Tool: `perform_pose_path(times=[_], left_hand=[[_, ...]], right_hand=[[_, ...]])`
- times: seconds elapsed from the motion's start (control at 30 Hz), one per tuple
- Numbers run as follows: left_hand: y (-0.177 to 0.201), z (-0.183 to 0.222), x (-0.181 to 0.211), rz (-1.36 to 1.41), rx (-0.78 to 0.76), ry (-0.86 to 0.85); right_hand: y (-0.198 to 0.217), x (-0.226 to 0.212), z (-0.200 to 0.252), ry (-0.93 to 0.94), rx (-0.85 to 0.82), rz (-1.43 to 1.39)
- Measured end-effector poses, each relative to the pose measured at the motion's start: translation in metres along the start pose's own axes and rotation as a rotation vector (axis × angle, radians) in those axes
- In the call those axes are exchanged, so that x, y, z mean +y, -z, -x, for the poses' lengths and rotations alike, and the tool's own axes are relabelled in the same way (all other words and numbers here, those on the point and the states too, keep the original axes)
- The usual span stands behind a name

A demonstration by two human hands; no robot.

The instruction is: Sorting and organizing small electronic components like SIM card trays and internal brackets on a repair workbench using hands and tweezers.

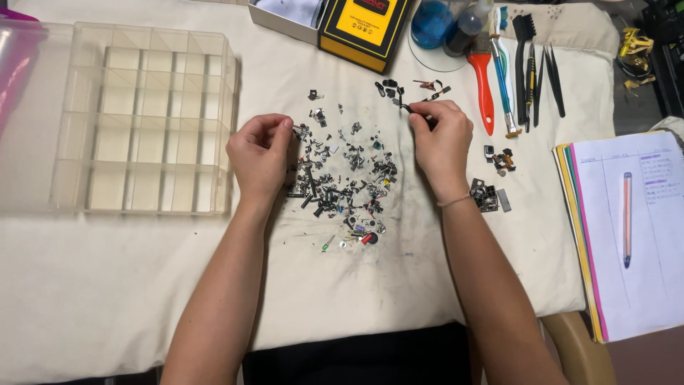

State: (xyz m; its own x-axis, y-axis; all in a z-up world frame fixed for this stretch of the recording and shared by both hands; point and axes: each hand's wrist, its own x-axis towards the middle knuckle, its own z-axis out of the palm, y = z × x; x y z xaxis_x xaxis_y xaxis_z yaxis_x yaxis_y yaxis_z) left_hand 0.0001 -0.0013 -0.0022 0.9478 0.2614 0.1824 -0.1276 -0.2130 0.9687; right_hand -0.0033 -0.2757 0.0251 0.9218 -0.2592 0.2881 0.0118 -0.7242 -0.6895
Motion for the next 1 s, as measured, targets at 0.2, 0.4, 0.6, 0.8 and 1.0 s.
perform_pose_path(times=[0.2, 0.4, 0.6, 0.8, 1.0], left_hand=[[-0.002, 0.0, -0.004, 0.011, 0.011, 0.026], [-0.001, -0.001, -0.001, 0.032, 0.019, 0.043], [0.001, 0.0, 0.003, 0.025, 0.038, 0.051], [-0.002, 0.0, 0.003, 0.027, 0.042, 0.08], [-0.001, 0.0, 0.007, 0.022, 0.035, 0.115]], right_hand=[[-0.019, 0.01, -0.026, 0.091, -0.006, 0.196], [-0.019, -0.011, -0.004, 0.214, -0.05, 0.001], [-0.043, -0.037, 0.006, 0.135, -0.293, -0.034], [-0.054, -0.062, 0.004, 0.075, -0.378, 0.02], [-0.056, -0.062, 0.004, 0.077, -0.384, 0.07]])
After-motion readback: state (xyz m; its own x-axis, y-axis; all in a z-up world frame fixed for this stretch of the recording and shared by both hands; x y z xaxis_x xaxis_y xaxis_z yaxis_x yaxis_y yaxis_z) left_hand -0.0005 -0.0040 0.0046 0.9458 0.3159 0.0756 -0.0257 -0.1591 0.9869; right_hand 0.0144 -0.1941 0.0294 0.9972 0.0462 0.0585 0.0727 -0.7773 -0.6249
